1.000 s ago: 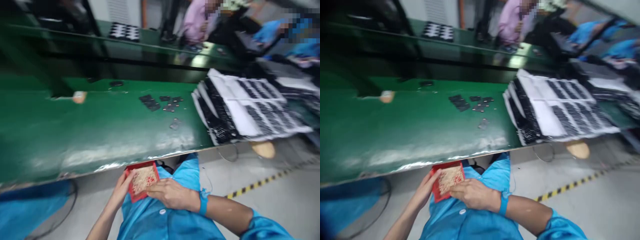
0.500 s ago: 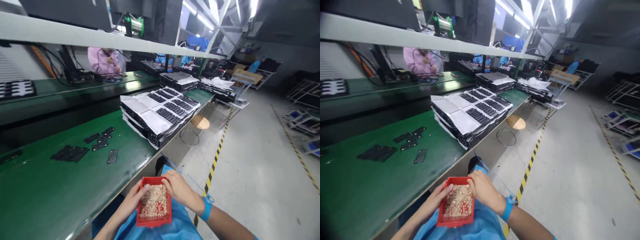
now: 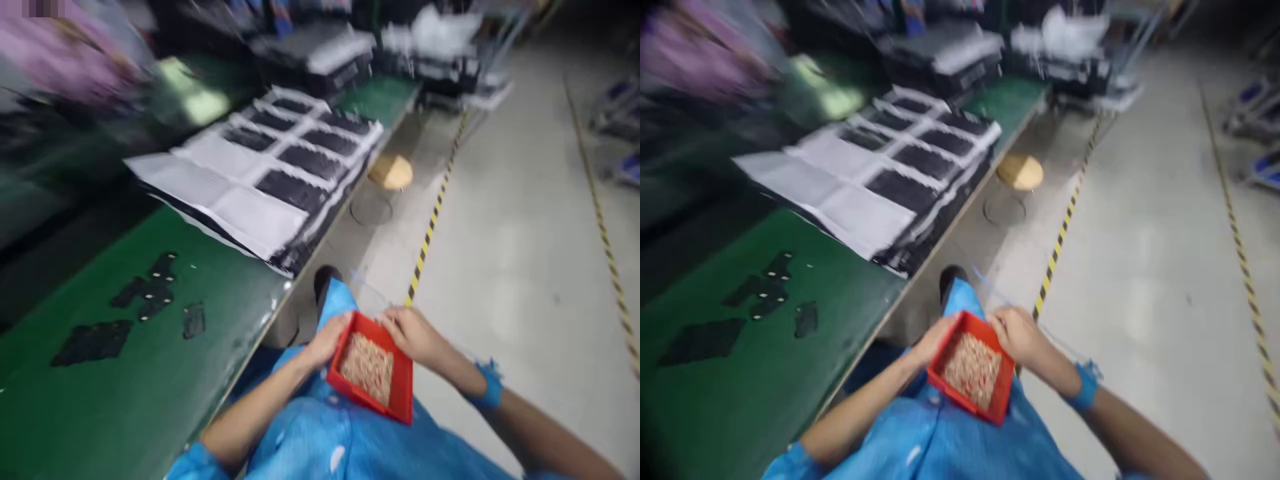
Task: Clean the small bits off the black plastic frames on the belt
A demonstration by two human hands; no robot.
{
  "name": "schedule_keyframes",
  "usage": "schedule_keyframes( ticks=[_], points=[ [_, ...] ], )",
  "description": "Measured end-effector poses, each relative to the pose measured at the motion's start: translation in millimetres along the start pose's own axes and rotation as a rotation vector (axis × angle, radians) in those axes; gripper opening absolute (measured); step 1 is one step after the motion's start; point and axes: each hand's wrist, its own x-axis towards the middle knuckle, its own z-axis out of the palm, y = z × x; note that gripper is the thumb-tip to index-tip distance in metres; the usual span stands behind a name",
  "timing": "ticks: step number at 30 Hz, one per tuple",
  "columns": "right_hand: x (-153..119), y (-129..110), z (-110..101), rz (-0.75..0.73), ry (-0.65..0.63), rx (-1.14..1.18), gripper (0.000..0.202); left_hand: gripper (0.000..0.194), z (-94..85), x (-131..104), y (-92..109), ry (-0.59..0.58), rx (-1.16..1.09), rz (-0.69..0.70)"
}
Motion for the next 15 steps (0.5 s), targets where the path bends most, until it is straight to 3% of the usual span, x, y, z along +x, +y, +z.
schedule_keyframes(
  ticks=[2, 5, 11, 13, 15],
  points=[
    [-3, -4, -13, 0.045, 0.009, 0.023, 0.035, 0.074, -4.1, 7, -7, -0.038, -0.032, -0.058],
    [-8, -11, -34, -0.012, -0.022, -0.066, 0.039, 0.072, -11.1, 8, -7, -0.076, -0.07, -0.082],
    [-24, -10, -51, -0.058, -0.25, 0.035, 0.044, 0.074, -17.3, -1, 6, -0.097, -0.079, -0.008],
    [-20, 2, -66, -0.02, -0.216, 0.084, 0.048, 0.077, -20.5, 1, 5, -0.051, -0.081, 0.026],
    [-9, 16, -97, 0.05, -0.064, 0.084, 0.046, 0.076, -28.2, 3, 1, 0.005, -0.072, 0.049]
  ],
)
